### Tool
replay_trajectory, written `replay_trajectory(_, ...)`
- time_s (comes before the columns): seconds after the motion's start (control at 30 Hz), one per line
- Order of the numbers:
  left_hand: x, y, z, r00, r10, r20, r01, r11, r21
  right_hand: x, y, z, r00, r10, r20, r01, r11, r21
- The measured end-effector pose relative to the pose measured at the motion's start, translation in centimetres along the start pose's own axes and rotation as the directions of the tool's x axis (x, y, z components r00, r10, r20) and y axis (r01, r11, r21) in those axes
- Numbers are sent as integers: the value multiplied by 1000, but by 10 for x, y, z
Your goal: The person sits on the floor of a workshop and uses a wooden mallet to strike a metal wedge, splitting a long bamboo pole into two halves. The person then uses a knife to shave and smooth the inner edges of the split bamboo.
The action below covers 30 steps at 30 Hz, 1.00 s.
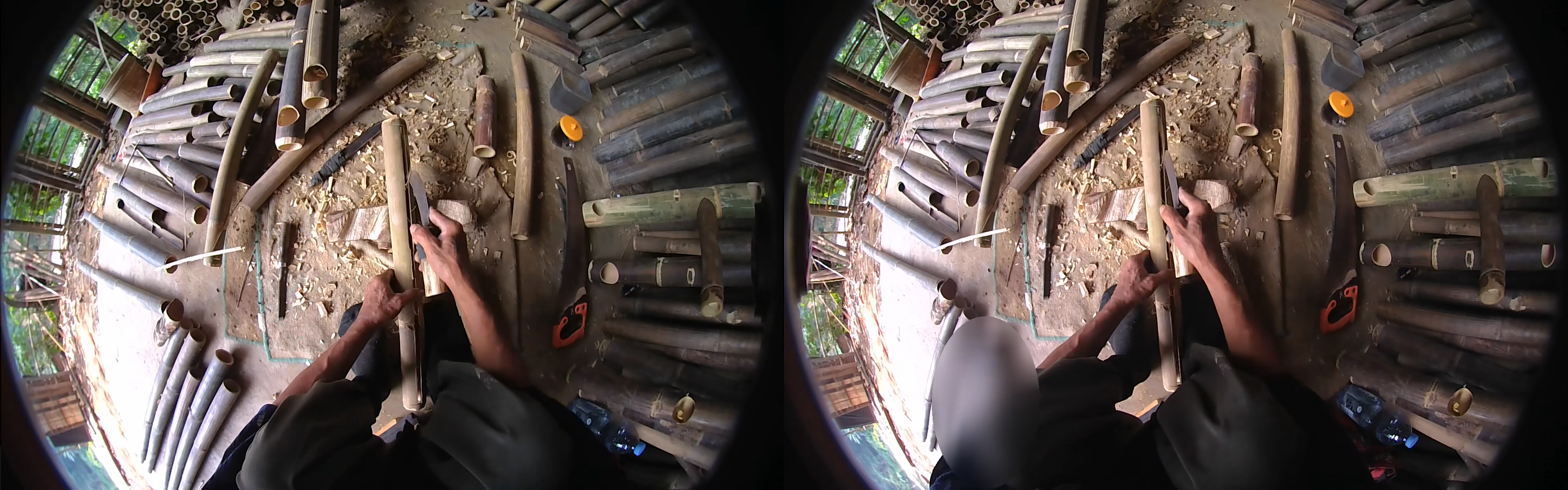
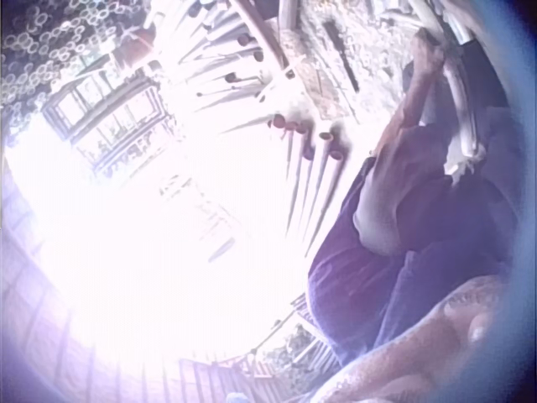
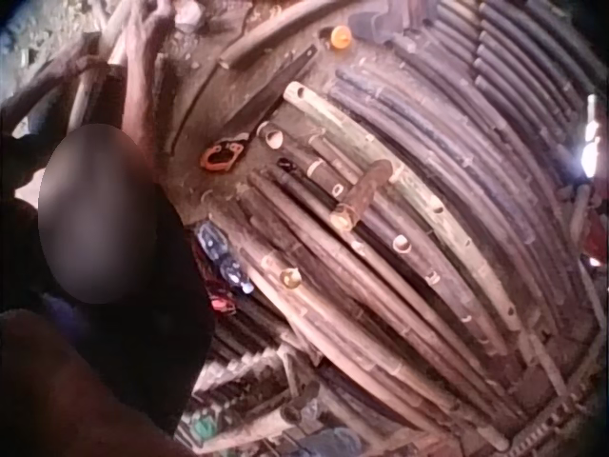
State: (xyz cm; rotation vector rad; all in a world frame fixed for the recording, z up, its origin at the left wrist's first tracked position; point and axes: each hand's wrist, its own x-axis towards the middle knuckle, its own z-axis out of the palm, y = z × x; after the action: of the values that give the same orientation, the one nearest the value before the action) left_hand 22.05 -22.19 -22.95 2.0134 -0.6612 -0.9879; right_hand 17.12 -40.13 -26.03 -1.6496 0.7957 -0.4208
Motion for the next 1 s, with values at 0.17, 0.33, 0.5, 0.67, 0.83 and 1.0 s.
replay_trajectory(0.17, 9, -32, -3, 988, 107, 110, -92, 986, -136, -22, -82, -24, 985, 168, -49, -149, 954, 261)
replay_trajectory(0.33, 30, 29, -46, 912, 262, -315, -200, 956, 216, -59, -77, -45, 917, 176, -357, -10, 907, 420)
replay_trajectory(0.5, 123, 80, -64, 776, 618, -125, -472, 701, 535, -95, -48, -52, 917, 274, -291, -129, 892, 433)
replay_trajectory(0.67, 172, 81, -69, 770, 632, -86, -485, 668, 563, -105, -53, -56, 912, 365, -185, -256, 863, 436)
replay_trajectory(0.83, 172, 108, -101, 722, 560, -406, -532, 825, 192, -104, -34, -56, 962, 258, -90, -167, 816, 554)
replay_trajectory(1.0, 190, 130, -136, 619, 600, -506, -679, 733, 40, -97, -8, -24, 955, -176, -240, 167, 984, -56)
